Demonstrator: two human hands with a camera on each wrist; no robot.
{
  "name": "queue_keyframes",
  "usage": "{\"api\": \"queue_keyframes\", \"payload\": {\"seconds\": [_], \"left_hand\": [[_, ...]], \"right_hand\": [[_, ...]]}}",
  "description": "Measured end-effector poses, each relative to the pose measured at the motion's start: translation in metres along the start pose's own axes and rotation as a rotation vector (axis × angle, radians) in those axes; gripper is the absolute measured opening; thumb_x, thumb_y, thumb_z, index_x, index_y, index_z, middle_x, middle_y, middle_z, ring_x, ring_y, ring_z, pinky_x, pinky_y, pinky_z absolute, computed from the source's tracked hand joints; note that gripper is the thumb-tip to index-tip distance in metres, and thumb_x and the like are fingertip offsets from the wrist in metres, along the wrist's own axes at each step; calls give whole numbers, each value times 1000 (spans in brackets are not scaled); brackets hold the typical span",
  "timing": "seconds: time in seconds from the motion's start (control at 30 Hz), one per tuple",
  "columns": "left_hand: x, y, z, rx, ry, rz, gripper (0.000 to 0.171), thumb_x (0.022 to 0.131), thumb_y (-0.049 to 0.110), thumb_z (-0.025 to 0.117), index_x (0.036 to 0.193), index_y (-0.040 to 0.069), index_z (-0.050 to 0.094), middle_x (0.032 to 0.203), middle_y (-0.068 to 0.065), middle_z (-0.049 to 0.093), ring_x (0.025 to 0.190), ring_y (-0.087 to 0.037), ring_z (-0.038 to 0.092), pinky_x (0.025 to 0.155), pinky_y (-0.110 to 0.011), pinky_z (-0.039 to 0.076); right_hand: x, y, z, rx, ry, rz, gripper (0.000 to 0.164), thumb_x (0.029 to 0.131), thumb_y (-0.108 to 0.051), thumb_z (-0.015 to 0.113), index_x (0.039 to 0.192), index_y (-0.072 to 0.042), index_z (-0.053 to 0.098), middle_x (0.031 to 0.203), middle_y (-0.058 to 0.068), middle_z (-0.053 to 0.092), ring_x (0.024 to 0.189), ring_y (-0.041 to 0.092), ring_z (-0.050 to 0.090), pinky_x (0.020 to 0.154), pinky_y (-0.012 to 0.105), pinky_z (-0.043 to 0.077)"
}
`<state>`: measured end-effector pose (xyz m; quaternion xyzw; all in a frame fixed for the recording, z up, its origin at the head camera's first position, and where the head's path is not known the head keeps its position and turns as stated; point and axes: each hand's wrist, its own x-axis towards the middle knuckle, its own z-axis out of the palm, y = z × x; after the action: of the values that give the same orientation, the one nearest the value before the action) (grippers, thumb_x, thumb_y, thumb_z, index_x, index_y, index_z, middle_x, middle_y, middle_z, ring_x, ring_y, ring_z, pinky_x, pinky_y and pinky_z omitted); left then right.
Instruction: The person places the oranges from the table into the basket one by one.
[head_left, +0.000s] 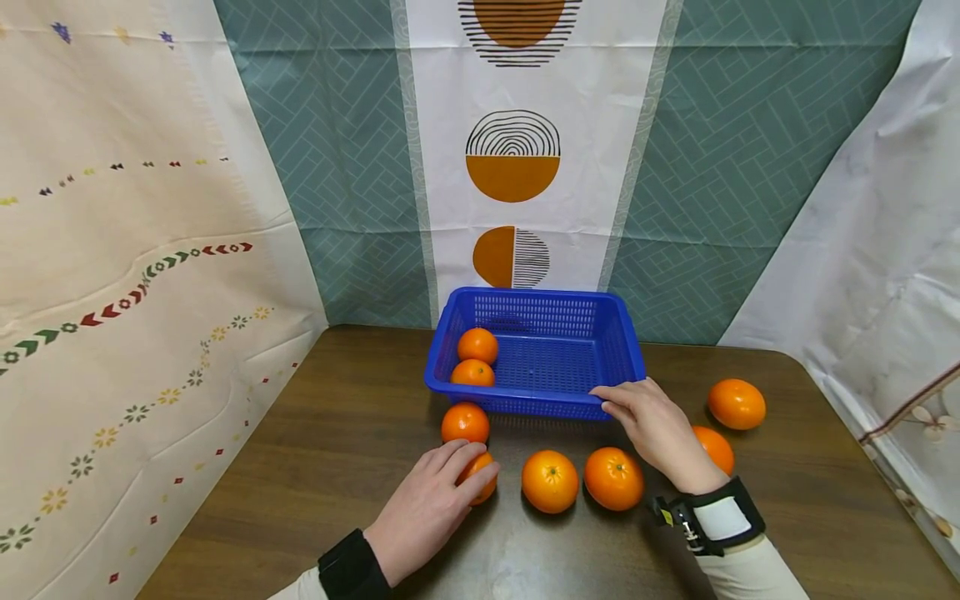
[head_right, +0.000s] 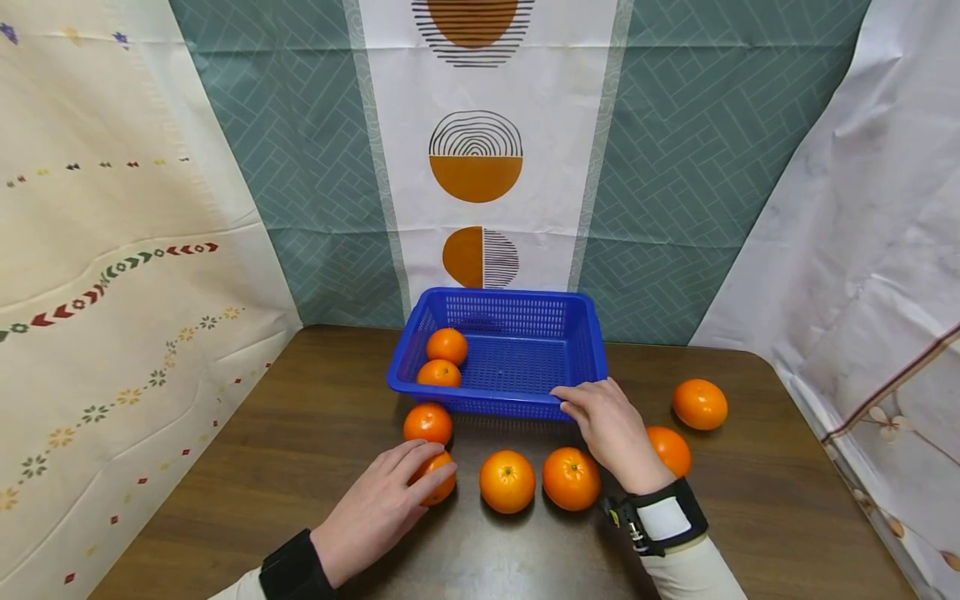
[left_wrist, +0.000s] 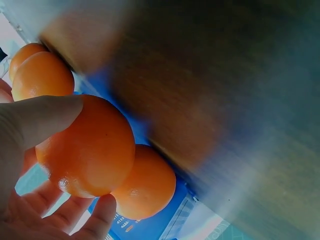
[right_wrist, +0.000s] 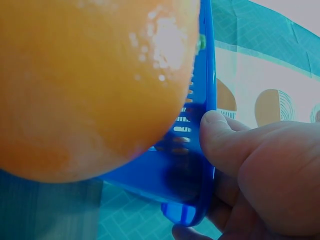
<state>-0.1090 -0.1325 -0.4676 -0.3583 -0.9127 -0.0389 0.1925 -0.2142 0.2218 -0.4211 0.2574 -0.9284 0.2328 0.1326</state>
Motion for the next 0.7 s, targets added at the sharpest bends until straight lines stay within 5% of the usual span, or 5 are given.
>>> {"api": "queue_keyframes", "payload": {"seconds": [0.7], "left_hand": [[11,5,-31,-40,79,-11,66,87,14,96,145,20,66,149,-9,58,136,-31,56,110,-49,54]], "right_hand": [[-1,1,0,-1,19,-22,25,104,-6,75,127,-10,82,113,7,81,108,33,69,94,55,57]]}}
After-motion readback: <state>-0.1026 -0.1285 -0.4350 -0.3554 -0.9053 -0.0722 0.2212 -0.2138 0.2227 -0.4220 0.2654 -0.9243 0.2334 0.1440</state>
